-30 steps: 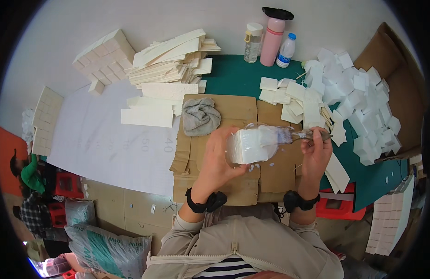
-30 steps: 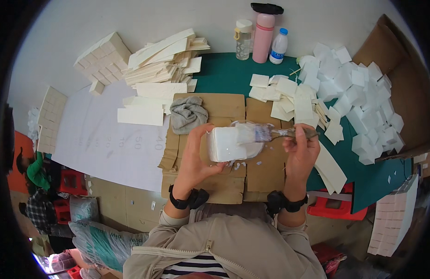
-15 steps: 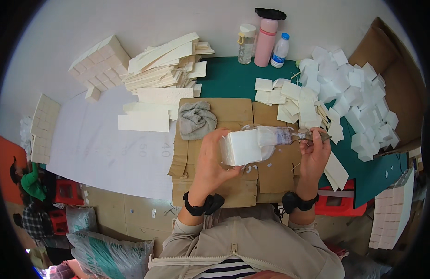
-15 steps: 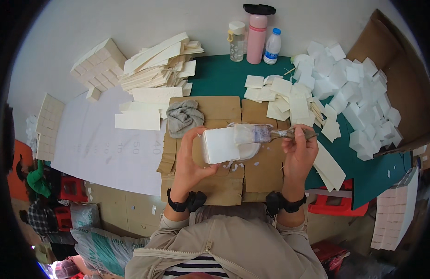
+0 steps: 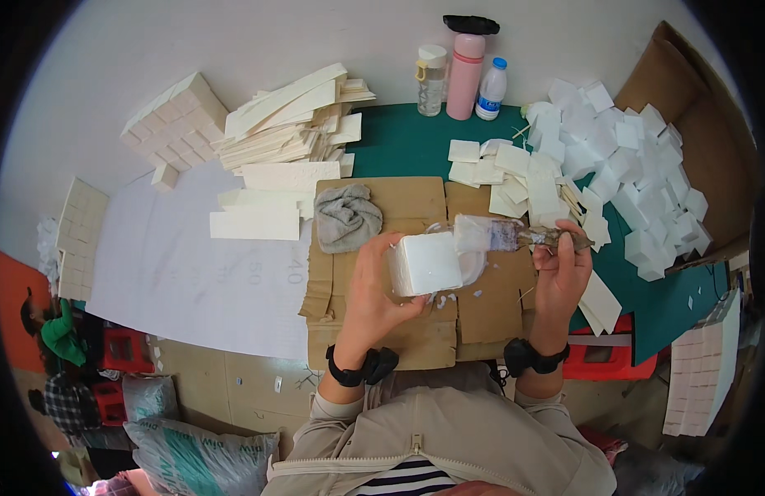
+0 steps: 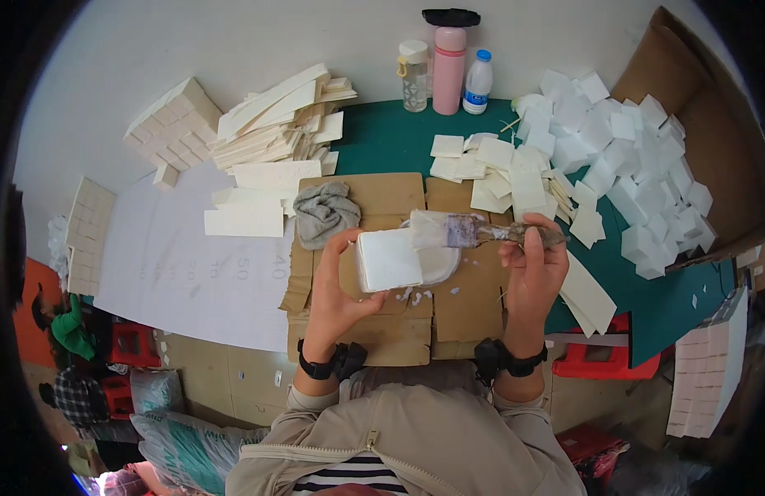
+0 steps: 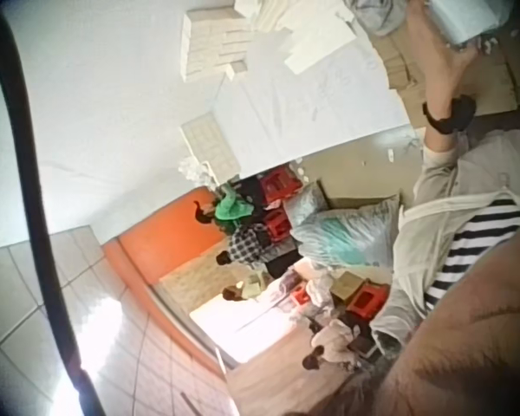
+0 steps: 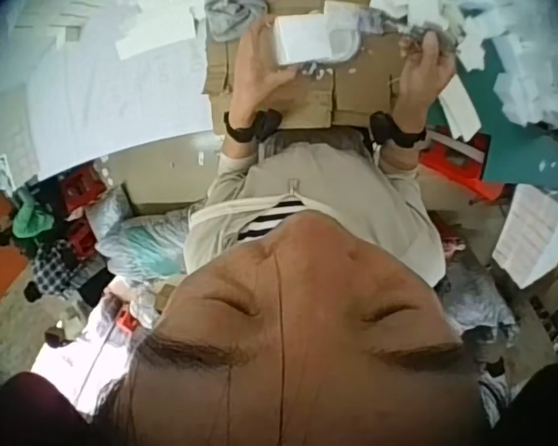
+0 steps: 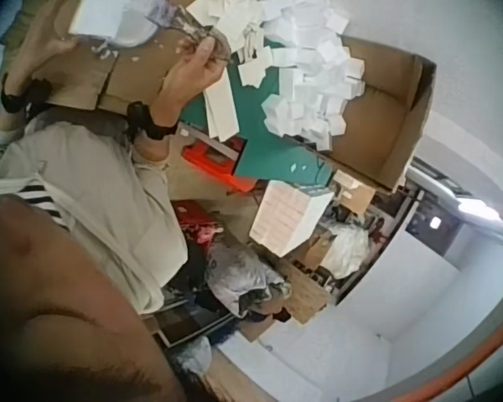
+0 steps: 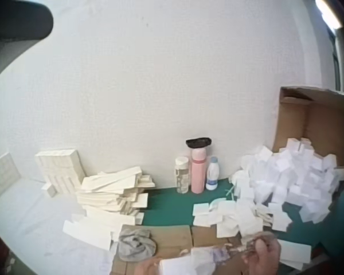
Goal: The person wipes their hands with a cloth, applies glue to a foam block with a brush, and then presses foam strips onto the glued surfaces.
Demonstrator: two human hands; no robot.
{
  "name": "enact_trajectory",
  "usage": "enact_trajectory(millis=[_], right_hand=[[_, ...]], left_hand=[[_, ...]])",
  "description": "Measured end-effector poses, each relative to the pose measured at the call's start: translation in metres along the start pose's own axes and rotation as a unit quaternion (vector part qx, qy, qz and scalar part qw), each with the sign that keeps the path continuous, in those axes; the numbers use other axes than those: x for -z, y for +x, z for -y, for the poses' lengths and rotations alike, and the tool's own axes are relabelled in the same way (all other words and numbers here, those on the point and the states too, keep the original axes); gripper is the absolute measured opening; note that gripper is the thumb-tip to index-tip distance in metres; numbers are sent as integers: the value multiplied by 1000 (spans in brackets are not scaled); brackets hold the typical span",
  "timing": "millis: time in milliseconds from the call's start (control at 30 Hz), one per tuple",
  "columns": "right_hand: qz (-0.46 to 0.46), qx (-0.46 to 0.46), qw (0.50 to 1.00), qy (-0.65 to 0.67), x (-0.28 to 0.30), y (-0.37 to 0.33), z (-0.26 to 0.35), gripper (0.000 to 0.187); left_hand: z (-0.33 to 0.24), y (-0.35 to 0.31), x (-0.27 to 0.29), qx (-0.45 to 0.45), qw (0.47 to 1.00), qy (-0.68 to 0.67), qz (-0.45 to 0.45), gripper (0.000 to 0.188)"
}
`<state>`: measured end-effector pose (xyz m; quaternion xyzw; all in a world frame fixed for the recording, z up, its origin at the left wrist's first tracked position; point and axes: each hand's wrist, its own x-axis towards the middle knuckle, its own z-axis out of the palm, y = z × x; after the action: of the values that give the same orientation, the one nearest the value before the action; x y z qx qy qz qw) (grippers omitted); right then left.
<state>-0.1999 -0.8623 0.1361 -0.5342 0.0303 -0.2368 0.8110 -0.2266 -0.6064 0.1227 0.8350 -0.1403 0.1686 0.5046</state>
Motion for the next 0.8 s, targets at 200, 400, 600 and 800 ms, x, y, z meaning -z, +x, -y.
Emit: enact_trajectory(millis=[200,400,600,800], right_hand=[[210,245,935,-146,-3,0,24,17],[367,370,807,-280,-21,-2,52,25],[438,387,737,-339,-22,-12,60,37],[447,348,755,-330,-11,-20,73,33]], left_hand=[[5,-2,-1,47,998,-44,25,78],[-1,-1,-1,52,998,-19,-17,75],[-3,-1,-2,30,998,10,-56,74],[2,-1,-1,41,997,23,-68,75]])
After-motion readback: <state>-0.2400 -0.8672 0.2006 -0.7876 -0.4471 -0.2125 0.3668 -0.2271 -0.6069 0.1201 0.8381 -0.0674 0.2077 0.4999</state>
